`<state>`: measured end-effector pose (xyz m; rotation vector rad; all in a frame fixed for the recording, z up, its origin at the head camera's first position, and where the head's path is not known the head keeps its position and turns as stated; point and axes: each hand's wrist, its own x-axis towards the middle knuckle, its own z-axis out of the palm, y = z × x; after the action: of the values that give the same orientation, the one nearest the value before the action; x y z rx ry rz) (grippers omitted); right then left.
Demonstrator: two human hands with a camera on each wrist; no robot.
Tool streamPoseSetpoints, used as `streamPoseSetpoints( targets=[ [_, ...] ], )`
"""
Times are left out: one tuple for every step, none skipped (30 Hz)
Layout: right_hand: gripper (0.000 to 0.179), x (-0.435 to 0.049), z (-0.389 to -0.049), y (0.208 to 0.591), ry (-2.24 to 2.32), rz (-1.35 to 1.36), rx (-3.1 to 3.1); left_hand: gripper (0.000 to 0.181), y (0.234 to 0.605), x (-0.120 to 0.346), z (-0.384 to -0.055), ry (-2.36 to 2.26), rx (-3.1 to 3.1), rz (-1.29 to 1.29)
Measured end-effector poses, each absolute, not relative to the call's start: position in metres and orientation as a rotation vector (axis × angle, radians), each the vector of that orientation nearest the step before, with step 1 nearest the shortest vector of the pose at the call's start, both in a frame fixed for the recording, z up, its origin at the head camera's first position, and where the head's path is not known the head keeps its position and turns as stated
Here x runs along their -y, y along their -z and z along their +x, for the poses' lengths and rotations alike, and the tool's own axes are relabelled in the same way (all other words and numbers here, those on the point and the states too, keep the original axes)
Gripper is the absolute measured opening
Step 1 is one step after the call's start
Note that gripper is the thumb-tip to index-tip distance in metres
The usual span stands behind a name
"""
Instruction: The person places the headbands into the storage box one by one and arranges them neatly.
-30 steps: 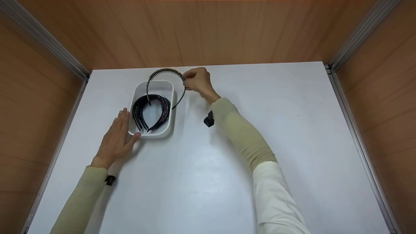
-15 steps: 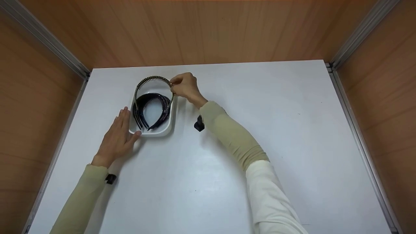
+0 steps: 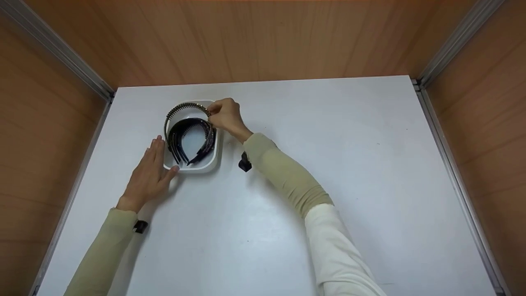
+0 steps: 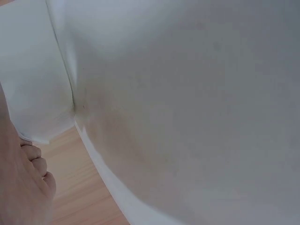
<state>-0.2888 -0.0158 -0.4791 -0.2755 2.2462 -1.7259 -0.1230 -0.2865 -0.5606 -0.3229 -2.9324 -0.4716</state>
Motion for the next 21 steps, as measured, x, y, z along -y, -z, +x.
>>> streamPoseSetpoints(
  targets=[
    [0.029, 0.017, -0.288, 0.48, 1.721, -0.28, -2.259, 0.096, 0.561, 0.287, -0.123, 0.476, 2.935, -0.322],
    [0.028, 0.018, -0.288, 0.48, 1.72, -0.283, -2.267, 0.096, 0.561, 0.287, -0.123, 0.48, 2.937, -0.321],
    [0.028, 0.02, -0.287, 0.48, 1.723, -0.285, -2.27, 0.096, 0.56, 0.287, -0.123, 0.482, 2.939, -0.32],
    [0.028, 0.021, -0.287, 0.48, 1.728, -0.287, -2.27, 0.096, 0.56, 0.287, -0.124, 0.482, 2.937, -0.32],
    [0.028, 0.022, -0.287, 0.481, 1.732, -0.286, -2.269, 0.096, 0.56, 0.287, -0.124, 0.483, 2.934, -0.322],
    [0.028, 0.023, -0.286, 0.481, 1.731, -0.286, -2.273, 0.096, 0.56, 0.287, -0.124, 0.486, 2.934, -0.322],
    [0.028, 0.023, -0.286, 0.482, 1.729, -0.288, -2.278, 0.096, 0.56, 0.287, -0.125, 0.488, 2.932, -0.324],
    [0.028, 0.024, -0.285, 0.482, 1.726, -0.293, -2.284, 0.096, 0.559, 0.287, -0.125, 0.489, 2.93, -0.326],
    [0.029, 0.024, -0.285, 0.483, 1.723, -0.296, -2.29, 0.096, 0.559, 0.286, -0.126, 0.489, 2.93, -0.327],
    [0.029, 0.024, -0.284, 0.484, 1.719, -0.302, -2.297, 0.095, 0.559, 0.286, -0.126, 0.491, 2.931, -0.328],
    [0.029, 0.024, -0.284, 0.485, 1.713, -0.31, -2.308, 0.095, 0.558, 0.286, -0.126, 0.496, 2.934, -0.327],
    [0.029, 0.025, -0.284, 0.486, 1.706, -0.316, -2.322, 0.095, 0.558, 0.285, -0.125, 0.499, 2.939, -0.325],
    [0.029, 0.025, -0.283, 0.487, 1.705, -0.324, -2.329, 0.095, 0.558, 0.285, -0.125, 0.501, 2.941, -0.325],
    [0.029, 0.025, -0.283, 0.488, 1.706, -0.333, -2.338, 0.095, 0.559, 0.285, -0.125, 0.503, 2.944, -0.324],
    [0.029, 0.026, -0.282, 0.489, 1.708, -0.336, -2.341, 0.095, 0.559, 0.285, -0.125, 0.506, 2.945, -0.323],
    [0.028, 0.026, -0.282, 0.49, 1.709, -0.339, -2.345, 0.096, 0.559, 0.285, -0.125, 0.509, 2.943, -0.323],
    [0.029, 0.027, -0.282, 0.49, 1.711, -0.336, -2.346, 0.096, 0.559, 0.285, -0.125, 0.51, 2.94, -0.324],
    [0.028, 0.027, -0.281, 0.49, 1.711, -0.327, -2.341, 0.096, 0.559, 0.285, -0.125, 0.515, 2.94, -0.324],
    [0.027, 0.028, -0.281, 0.49, 1.714, -0.314, -2.332, 0.096, 0.56, 0.285, -0.125, 0.519, 2.94, -0.323],
    [0.027, 0.028, -0.281, 0.49, 1.712, -0.3, -2.329, 0.096, 0.559, 0.285, -0.125, 0.522, 2.94, -0.322],
    [0.027, 0.028, -0.28, 0.49, 1.706, -0.285, -2.325, 0.096, 0.559, 0.285, -0.124, 0.525, 2.94, -0.321]
  ],
)
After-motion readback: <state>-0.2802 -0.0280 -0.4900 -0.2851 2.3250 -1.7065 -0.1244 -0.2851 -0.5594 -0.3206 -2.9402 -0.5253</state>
